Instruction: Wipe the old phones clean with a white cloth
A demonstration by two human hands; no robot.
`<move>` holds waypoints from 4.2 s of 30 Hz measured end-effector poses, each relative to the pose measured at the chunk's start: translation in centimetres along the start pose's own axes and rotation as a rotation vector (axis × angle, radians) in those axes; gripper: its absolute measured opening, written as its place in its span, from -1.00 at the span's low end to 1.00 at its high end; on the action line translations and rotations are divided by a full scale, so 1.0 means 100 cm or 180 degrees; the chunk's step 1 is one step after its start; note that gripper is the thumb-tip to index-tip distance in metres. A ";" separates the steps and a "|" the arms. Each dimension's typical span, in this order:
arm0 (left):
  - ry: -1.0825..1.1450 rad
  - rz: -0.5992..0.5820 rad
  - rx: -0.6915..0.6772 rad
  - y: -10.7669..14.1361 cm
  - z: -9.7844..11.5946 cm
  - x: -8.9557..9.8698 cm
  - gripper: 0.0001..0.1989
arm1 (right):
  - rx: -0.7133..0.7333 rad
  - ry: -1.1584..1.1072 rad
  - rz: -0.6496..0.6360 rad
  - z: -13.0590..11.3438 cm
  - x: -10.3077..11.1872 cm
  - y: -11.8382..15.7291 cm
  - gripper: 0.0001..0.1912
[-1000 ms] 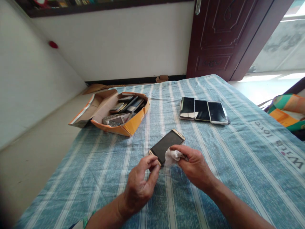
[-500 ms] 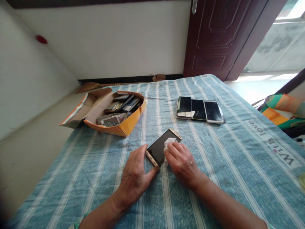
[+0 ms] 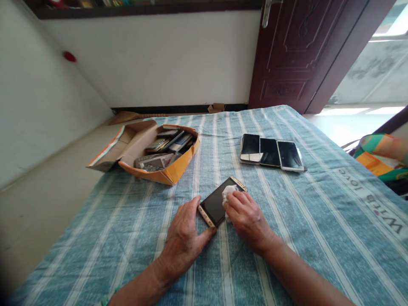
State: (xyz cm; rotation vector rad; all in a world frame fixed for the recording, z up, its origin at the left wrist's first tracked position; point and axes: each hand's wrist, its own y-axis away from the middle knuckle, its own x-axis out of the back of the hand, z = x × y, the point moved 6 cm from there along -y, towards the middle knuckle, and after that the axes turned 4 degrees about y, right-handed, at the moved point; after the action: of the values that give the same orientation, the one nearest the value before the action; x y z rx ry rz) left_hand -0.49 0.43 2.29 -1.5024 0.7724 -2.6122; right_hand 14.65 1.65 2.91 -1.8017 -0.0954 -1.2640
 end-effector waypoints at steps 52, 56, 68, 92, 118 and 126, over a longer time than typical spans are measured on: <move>-0.0135 -0.0155 -0.0003 -0.006 -0.004 0.000 -0.29 | -0.0981 0.1605 -0.1145 0.016 -0.002 -0.013 -0.81; -0.0153 -0.0089 -0.0080 -0.005 -0.005 -0.002 -0.30 | -0.0681 0.1475 -0.0944 -0.016 -0.006 -0.011 -0.78; -0.0240 -0.0002 -0.0244 -0.005 -0.007 -0.001 -0.31 | -0.0558 0.0766 -0.0438 -0.032 -0.006 -0.001 -0.79; 0.0019 -0.0333 -0.0253 -0.008 -0.004 0.001 -0.36 | -0.0207 0.0240 -0.0256 -0.056 -0.001 -0.003 -0.68; -0.0063 -0.0458 -0.0149 -0.007 -0.002 -0.001 -0.55 | 0.0117 0.0636 -0.0435 -0.078 -0.001 0.000 -0.71; -0.0113 -0.0413 -0.0146 -0.006 -0.001 -0.001 -0.59 | -0.0025 0.0627 -0.0629 -0.075 0.004 0.002 -0.70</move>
State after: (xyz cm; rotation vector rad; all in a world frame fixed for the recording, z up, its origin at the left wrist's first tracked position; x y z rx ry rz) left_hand -0.38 1.00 2.44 -1.6604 0.7615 -2.6675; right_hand 9.63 -3.89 3.63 -1.6963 -0.1609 -1.5774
